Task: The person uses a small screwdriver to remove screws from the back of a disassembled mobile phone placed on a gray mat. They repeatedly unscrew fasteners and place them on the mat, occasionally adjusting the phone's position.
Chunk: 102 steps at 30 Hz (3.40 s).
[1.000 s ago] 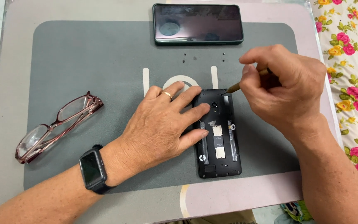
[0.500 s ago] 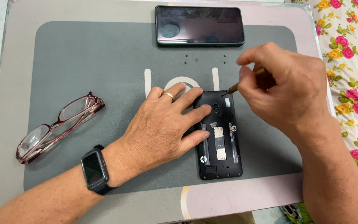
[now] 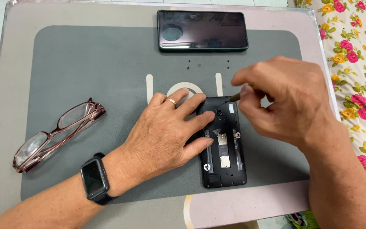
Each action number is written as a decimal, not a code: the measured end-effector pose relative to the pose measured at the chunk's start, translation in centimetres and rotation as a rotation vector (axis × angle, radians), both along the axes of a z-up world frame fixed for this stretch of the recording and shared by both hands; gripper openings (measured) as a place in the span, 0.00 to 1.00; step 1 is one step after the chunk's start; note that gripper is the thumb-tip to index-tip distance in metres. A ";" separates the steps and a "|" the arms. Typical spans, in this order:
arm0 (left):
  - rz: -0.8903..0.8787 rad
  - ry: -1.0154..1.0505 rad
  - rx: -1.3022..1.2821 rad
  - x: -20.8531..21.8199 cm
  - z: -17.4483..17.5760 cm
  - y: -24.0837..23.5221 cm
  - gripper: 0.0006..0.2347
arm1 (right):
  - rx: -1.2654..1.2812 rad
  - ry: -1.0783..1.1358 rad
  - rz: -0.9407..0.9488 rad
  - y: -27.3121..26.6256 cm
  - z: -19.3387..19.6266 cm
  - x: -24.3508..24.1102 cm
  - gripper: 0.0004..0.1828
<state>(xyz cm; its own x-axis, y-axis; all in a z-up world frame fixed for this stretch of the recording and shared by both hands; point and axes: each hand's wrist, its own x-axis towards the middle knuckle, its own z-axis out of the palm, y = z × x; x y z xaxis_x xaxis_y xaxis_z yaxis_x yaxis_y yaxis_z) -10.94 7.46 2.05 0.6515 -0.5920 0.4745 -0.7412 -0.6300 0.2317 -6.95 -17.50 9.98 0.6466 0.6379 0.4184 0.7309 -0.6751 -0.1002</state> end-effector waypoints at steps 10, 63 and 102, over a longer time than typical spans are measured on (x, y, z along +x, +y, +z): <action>-0.004 0.001 -0.012 0.0 0.2 -0.1 0.17 | -0.024 -0.007 -0.042 -0.2 -0.4 0.2 0.09; -0.009 -0.003 -0.023 0.3 -0.7 0.0 0.15 | 0.021 -0.122 -0.084 -0.4 -1.8 0.9 0.06; 0.396 0.312 0.010 -9.4 -1.6 -5.8 0.28 | 0.220 0.269 -0.368 2.1 -2.0 3.0 0.20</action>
<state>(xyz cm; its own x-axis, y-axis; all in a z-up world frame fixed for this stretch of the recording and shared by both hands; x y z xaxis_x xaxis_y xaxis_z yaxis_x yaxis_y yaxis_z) -20.31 1.63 0.45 0.9367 -0.2746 0.2171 -0.3417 -0.8522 0.3963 -3.99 -15.41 7.95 0.9154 0.2629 0.3048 0.3771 -0.8246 -0.4216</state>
